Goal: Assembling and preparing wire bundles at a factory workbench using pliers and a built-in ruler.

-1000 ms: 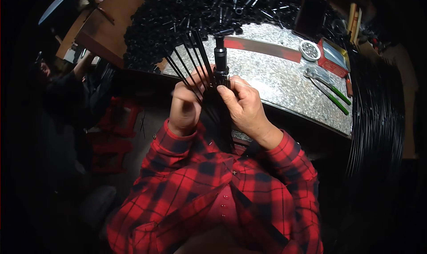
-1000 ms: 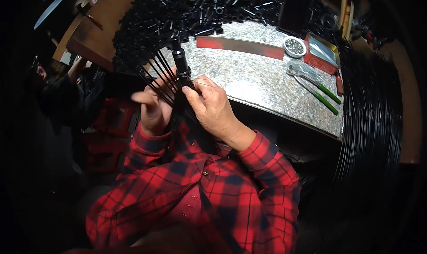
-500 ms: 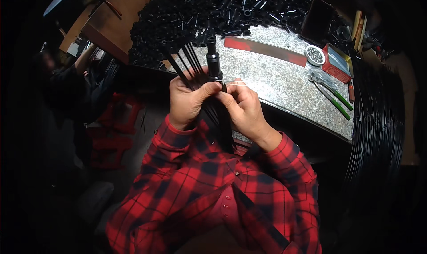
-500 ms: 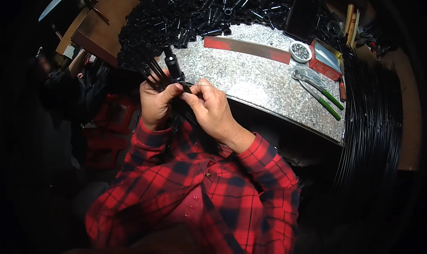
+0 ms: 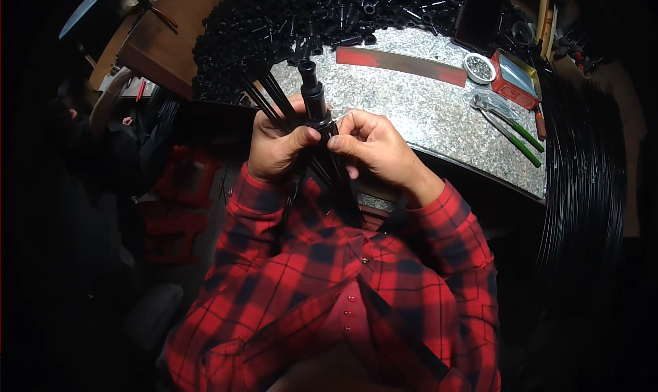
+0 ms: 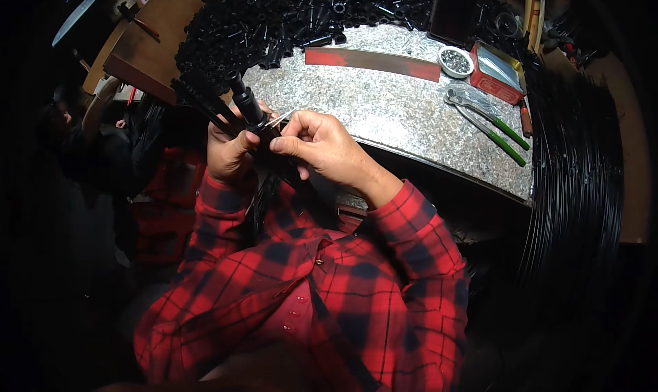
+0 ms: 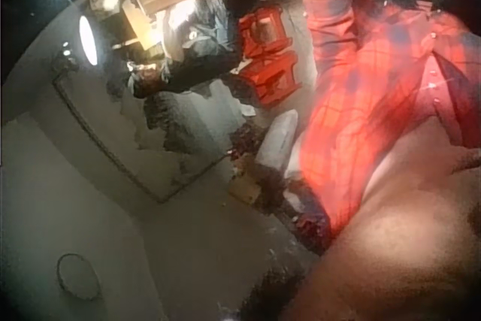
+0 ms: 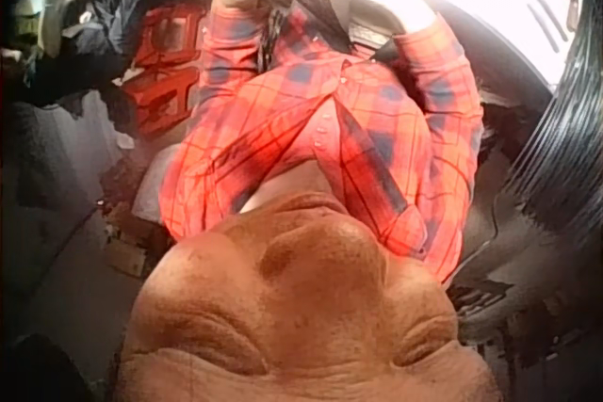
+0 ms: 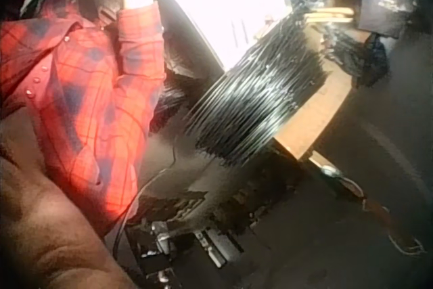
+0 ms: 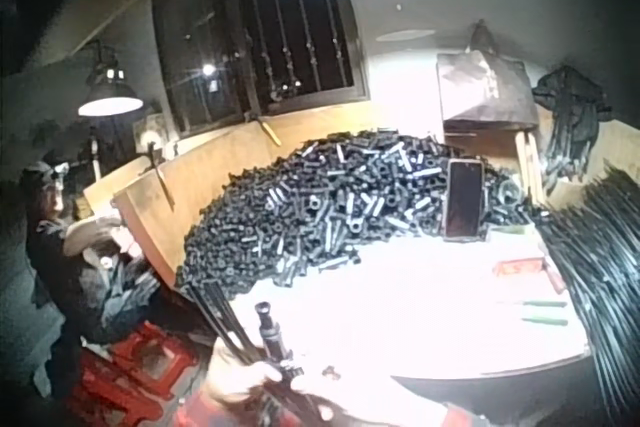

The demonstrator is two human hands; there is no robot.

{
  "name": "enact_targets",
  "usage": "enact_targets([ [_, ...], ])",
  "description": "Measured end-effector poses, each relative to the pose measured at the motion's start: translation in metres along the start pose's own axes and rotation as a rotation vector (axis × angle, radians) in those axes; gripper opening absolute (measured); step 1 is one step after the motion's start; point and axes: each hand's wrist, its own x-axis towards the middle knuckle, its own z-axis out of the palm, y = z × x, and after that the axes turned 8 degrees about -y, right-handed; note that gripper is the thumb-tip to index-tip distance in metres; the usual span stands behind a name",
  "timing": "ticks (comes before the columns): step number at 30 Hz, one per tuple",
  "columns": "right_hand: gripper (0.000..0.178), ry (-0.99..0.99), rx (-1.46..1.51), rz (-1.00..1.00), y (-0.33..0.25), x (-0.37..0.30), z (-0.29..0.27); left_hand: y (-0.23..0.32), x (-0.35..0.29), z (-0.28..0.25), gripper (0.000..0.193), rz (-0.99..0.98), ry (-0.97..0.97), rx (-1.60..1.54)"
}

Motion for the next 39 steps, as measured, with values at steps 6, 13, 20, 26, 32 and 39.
enact_targets([
  [6,0.022,0.012,0.014,-0.026,0.0,0.001,0.001,0.008,0.003,0.013,0.028,-0.171,0.083,-0.131],
  [13,0.023,0.34,-0.387,-0.267,0.046,0.038,0.002,-0.023,0.003,0.045,0.035,0.099,0.459,0.31],
  [20,0.023,0.373,-0.454,-0.3,0.037,0.036,0.028,-0.004,-0.004,0.018,0.031,-0.058,0.409,0.369],
  [26,0.016,0.237,-0.428,-0.249,0.035,0.038,0.015,0.002,-0.011,0.002,0.025,-0.137,0.267,0.457],
  [32,0.015,0.159,-0.254,-0.126,0.036,0.038,0.009,0.0,-0.012,0.001,0.019,-0.1,0.267,0.366],
  [39,0.017,0.053,-0.115,0.054,0.033,0.036,-0.004,0.001,-0.012,0.003,0.018,-0.122,0.2,0.409],
])
